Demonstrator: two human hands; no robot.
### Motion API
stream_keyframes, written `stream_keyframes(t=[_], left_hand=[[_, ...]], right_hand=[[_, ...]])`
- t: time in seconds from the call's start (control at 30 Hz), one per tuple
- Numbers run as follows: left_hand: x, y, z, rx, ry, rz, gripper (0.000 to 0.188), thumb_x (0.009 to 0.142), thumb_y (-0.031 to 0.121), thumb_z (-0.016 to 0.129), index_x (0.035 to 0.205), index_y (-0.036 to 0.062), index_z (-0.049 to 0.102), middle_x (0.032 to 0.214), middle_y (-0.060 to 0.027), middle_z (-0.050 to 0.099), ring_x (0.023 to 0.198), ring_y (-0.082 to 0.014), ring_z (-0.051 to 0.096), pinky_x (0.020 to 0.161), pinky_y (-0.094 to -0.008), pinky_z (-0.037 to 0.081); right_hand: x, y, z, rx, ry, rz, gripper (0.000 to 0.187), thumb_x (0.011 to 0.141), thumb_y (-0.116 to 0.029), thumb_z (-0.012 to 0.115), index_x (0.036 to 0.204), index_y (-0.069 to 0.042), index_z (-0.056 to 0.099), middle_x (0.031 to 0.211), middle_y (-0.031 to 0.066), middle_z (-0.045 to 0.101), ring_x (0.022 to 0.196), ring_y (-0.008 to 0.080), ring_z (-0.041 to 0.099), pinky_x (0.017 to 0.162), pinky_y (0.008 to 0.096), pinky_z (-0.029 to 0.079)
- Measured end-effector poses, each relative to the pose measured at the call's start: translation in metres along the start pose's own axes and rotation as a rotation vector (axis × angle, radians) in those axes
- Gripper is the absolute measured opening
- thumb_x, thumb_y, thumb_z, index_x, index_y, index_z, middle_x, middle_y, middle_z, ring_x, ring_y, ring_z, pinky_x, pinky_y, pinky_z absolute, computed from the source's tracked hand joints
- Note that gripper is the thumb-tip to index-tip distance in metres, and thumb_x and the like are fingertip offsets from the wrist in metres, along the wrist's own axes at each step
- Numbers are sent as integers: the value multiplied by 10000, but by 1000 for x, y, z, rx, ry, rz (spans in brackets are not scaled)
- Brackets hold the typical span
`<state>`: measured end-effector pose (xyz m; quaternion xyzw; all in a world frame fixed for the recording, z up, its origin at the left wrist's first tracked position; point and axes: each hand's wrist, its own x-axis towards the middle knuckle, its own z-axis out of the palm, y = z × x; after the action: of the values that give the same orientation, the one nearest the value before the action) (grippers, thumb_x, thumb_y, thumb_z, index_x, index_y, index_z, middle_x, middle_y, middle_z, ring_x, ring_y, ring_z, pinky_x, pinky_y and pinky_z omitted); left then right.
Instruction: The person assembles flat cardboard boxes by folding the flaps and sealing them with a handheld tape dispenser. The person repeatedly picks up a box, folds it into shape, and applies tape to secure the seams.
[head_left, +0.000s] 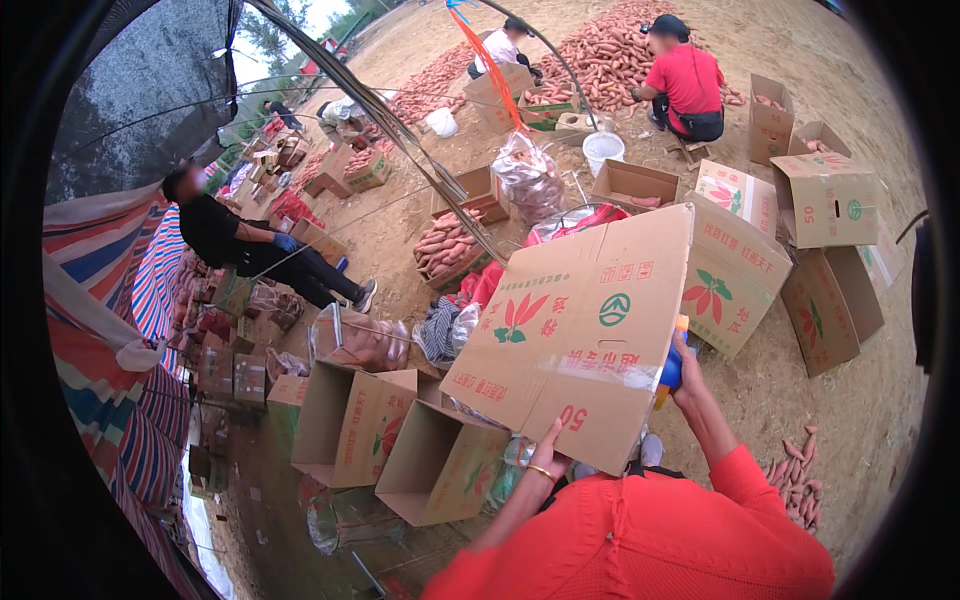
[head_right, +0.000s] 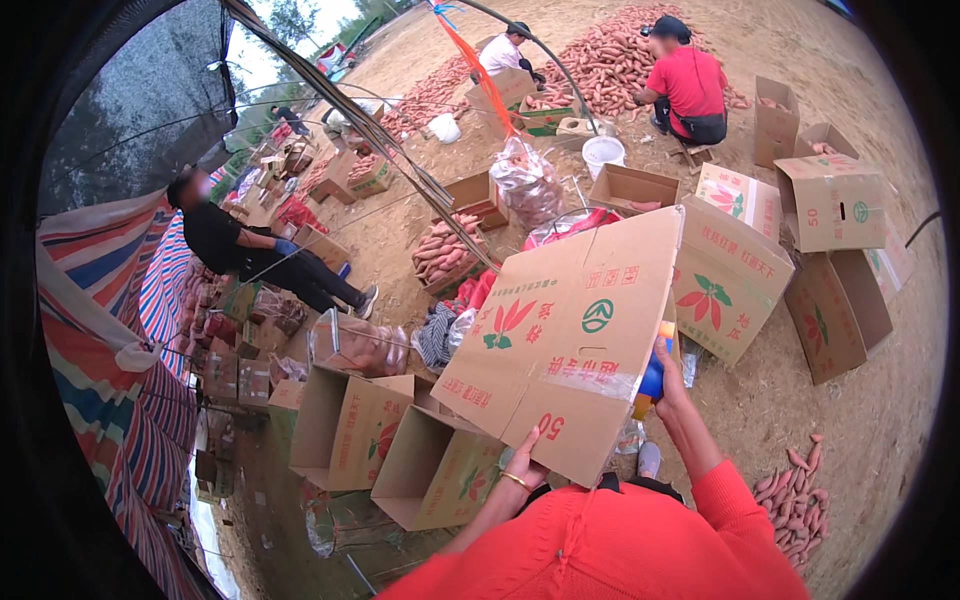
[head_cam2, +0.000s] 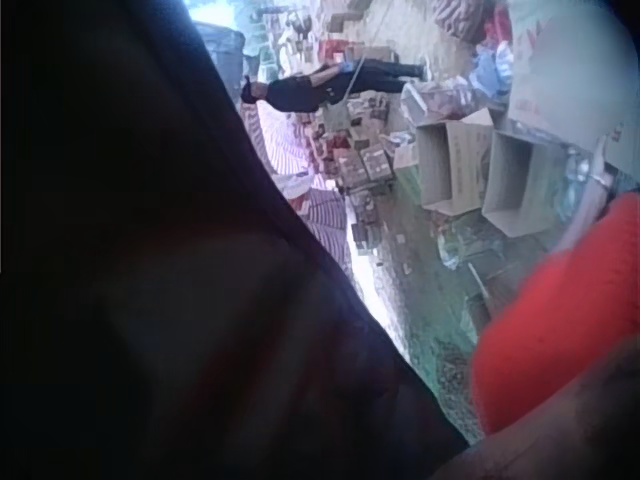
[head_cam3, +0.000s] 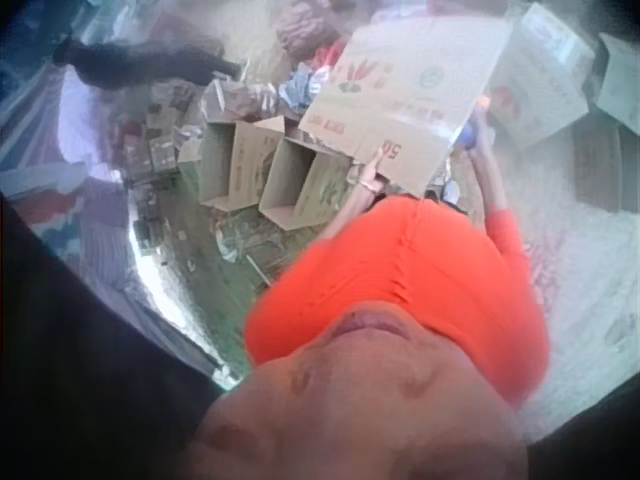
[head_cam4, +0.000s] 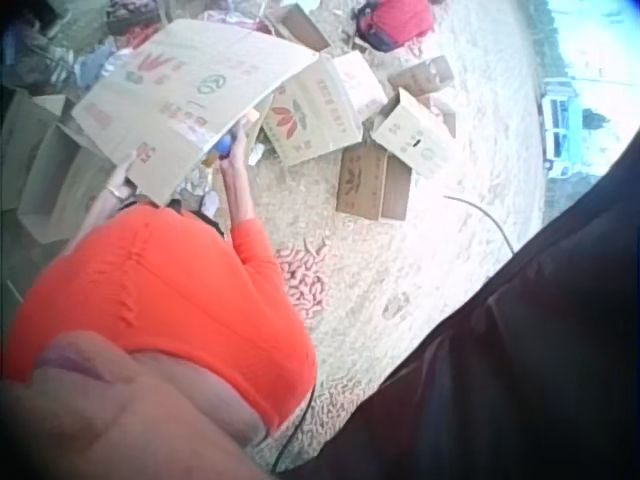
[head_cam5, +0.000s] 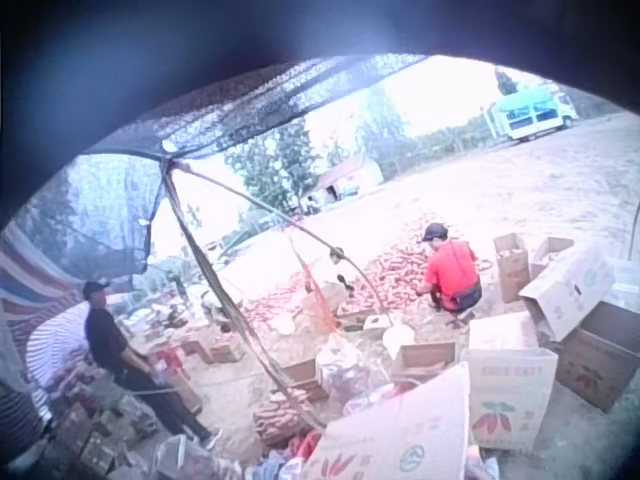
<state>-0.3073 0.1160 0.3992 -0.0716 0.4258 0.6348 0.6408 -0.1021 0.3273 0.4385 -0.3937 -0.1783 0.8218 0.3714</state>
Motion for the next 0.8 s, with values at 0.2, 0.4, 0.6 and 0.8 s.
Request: stream_keyframes(t=[0.2, 0.4, 0.6, 0.8], left_hand=[[2, -6, -16, 3, 51, -21, 459, 872, 355, 617, 1268, 147, 510, 1200, -48, 590, 1072, -207, 564, 899, -402, 464], [-12, 6, -9, 248, 325, 150, 511, 842, 348, 648, 1249, 81, 494, 1190, -114, 580, 1093, -222, 561, 912, -381, 471], [-50, 29, 77, 1104, 474, 911, 794, 797, 431, 662, 1347, -36, 330, 1225, -214, 498, 1095, -329, 539, 912, -436, 435], [-49, 15, 143, 2286, 272, 969, 481, 793, 276, 629, 1156, -18, 517, 1000, -144, 577, 924, -291, 594, 748, -388, 491]], right_hand=[[15, 21, -16, -66, 5, -44, 641, 807, -478, 650, 1246, -41, 488, 1179, 113, 595, 1023, 235, 607, 884, 380, 493], [23, 14, -4, -305, 58, -172, 503, 774, -301, 660, 1089, 79, 565, 997, 153, 648, 858, 234, 655, 785, 341, 526], [24, 26, 17, -296, 50, -173, 457, 779, -259, 659, 1092, 61, 564, 989, 127, 639, 858, 210, 638, 784, 321, 512], [2, 68, 56, -284, 10, -43, 428, 778, -240, 671, 1093, 30, 566, 937, 77, 625, 814, 175, 612, 741, 317, 504]])
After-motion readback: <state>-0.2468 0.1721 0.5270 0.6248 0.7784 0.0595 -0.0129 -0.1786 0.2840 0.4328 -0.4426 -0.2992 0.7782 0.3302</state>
